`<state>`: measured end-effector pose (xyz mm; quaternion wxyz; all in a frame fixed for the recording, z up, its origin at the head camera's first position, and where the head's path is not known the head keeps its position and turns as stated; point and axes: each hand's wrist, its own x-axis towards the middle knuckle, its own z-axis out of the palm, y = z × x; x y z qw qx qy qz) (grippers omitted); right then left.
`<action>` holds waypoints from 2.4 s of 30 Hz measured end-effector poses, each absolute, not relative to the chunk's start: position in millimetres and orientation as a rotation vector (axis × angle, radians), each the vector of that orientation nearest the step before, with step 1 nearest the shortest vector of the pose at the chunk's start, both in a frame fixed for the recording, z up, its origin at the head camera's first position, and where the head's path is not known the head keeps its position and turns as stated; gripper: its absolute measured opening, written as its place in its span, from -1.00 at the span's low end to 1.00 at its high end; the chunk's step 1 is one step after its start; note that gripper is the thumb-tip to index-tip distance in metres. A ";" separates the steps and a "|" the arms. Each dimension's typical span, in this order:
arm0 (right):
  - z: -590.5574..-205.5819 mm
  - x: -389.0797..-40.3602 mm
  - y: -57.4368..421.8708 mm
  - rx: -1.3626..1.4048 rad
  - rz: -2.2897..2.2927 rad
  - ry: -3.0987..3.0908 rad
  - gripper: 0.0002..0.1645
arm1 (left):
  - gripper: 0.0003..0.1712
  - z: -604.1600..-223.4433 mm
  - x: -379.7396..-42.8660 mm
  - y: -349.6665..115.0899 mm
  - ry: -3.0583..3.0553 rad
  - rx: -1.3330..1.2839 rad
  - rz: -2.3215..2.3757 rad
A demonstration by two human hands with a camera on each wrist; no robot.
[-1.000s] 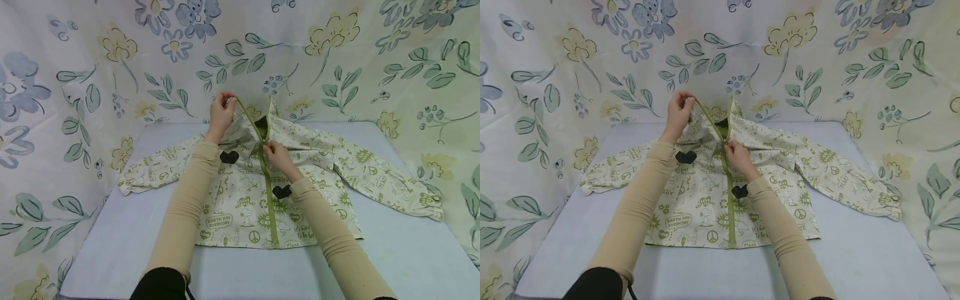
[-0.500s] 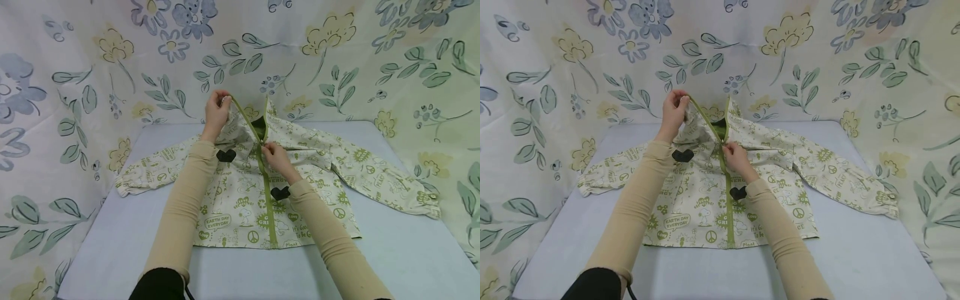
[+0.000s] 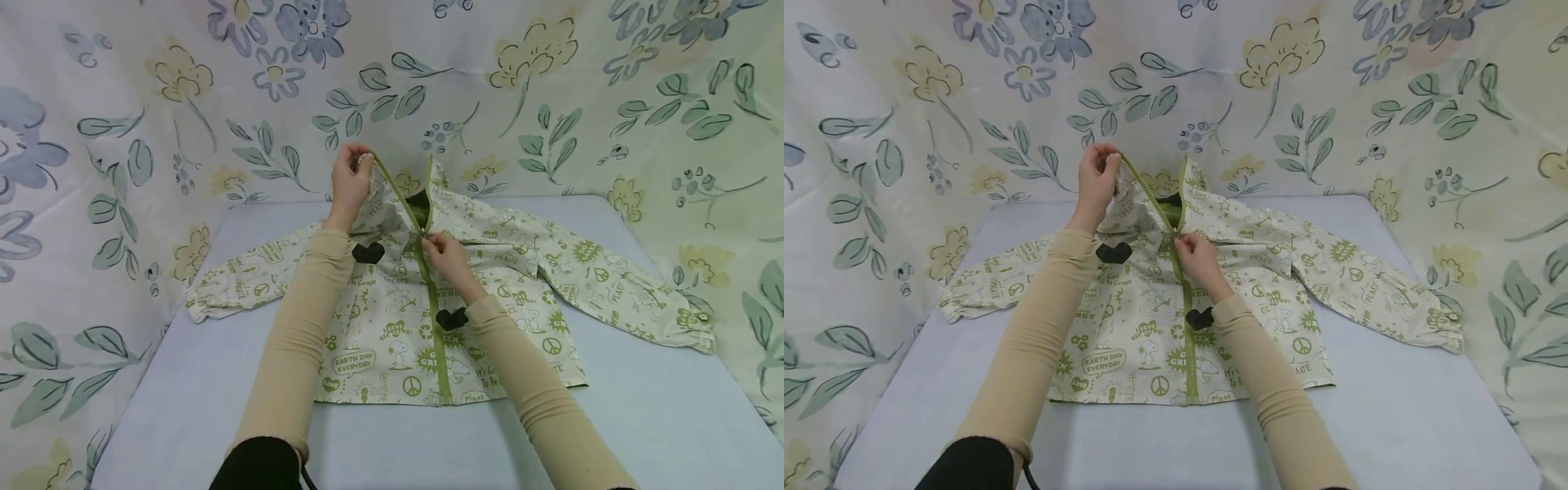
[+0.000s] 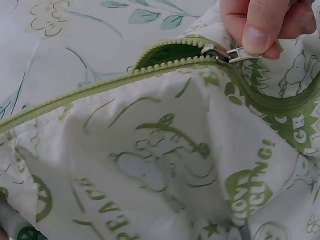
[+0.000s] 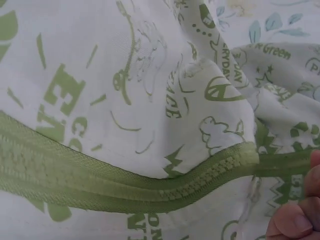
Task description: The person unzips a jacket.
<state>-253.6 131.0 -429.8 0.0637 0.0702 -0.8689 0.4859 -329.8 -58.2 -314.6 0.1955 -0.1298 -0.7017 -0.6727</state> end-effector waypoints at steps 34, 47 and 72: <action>-443.2 -241.8 141.7 0.242 1.544 -2.778 -0.75 | -0.90 -305.8 -322.5 -83.9 -1.767 -0.204 -2.053; -420.4 -243.5 151.4 0.282 1.513 -2.722 -0.79 | -0.77 -337.3 -335.2 -90.2 -2.015 -0.314 -1.702; -397.2 -236.4 154.9 0.354 1.494 -2.649 -0.75 | -0.55 -361.8 -298.3 -8.4 -2.862 -1.273 -0.353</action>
